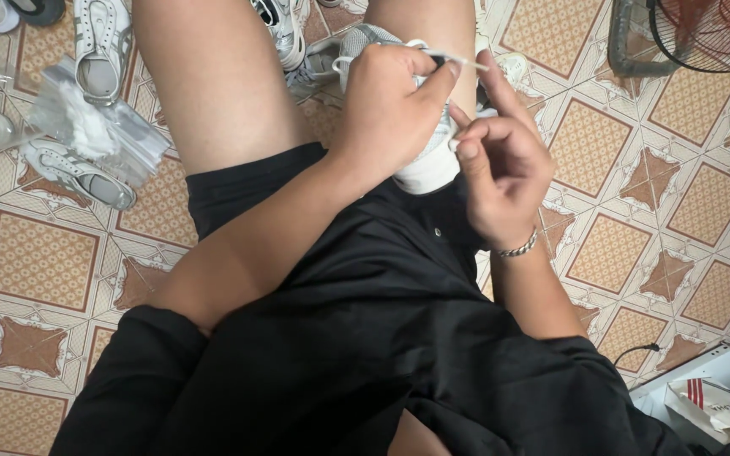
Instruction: Inspecting, cleaning, and organizing various pairs of shoes and insoles on the floor.
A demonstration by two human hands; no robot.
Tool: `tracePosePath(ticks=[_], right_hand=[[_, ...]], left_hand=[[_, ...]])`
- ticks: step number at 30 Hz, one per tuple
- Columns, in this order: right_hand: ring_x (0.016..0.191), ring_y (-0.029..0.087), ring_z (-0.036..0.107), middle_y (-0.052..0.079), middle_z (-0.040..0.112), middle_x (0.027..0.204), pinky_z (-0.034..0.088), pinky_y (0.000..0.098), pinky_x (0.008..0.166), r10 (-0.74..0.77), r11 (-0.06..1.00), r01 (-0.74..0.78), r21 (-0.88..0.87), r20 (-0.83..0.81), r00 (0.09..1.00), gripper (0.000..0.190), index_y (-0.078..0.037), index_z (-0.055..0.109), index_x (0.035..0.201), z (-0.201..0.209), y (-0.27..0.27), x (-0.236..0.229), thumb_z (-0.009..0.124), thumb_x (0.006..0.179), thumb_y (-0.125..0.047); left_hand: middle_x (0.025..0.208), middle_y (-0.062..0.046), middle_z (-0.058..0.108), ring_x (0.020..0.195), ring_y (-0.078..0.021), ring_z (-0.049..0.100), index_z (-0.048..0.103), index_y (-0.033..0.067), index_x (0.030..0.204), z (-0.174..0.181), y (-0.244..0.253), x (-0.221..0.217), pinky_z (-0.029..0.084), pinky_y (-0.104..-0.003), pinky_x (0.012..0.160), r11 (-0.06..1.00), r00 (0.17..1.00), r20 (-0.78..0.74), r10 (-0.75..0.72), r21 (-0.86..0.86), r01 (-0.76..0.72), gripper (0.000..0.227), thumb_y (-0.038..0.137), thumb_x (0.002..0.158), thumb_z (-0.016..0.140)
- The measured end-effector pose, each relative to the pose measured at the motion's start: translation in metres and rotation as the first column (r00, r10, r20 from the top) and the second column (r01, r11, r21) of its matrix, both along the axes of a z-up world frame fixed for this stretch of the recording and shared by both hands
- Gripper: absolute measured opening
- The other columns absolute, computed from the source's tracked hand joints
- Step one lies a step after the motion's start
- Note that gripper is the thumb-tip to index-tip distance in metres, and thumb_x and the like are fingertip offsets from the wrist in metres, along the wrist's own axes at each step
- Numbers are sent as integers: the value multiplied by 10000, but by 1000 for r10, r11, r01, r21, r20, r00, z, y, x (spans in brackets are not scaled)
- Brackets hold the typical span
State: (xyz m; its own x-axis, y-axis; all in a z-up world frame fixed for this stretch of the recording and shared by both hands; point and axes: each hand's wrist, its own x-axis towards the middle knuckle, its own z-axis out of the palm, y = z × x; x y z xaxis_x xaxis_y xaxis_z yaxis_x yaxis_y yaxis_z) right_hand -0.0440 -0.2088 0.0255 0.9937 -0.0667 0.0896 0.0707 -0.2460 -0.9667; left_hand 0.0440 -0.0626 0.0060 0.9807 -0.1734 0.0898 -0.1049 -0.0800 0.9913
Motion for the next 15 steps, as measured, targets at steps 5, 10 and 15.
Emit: tracePosePath(ticks=[5, 10, 15], right_hand=[[1376, 369, 523, 349, 394, 1482, 437, 468, 1104, 328, 887, -198, -417, 269, 906, 135, 48, 704, 839, 22, 8, 2, 757, 879, -70], [1436, 363, 501, 364, 400, 1576, 479, 418, 1148, 135, 983, -111, -144, 170, 976, 125, 42, 647, 875, -5, -14, -5, 676, 966, -38], [1424, 478, 435, 400, 465, 1467, 386, 566, 1173, 234, 899, -103, -426, 269, 934, 125, 39, 666, 774, 15, 2, -3, 647, 898, 31]], left_hand=[[585, -158, 665, 451, -151, 649, 776, 5, 790, -6, -5, 8, 469, -343, 474, 999, 999, 14, -46, 12, 46, 203, 135, 904, 669], [514, -199, 601, 402, -204, 605, 744, -31, 723, 4, -11, 14, 427, -369, 439, 994, 999, -50, -18, 106, 23, 277, 180, 899, 708], [540, -134, 684, 443, -180, 681, 787, 22, 710, -6, -16, 17, 498, -334, 473, 998, 998, -37, -52, 36, 53, 271, 189, 899, 686]])
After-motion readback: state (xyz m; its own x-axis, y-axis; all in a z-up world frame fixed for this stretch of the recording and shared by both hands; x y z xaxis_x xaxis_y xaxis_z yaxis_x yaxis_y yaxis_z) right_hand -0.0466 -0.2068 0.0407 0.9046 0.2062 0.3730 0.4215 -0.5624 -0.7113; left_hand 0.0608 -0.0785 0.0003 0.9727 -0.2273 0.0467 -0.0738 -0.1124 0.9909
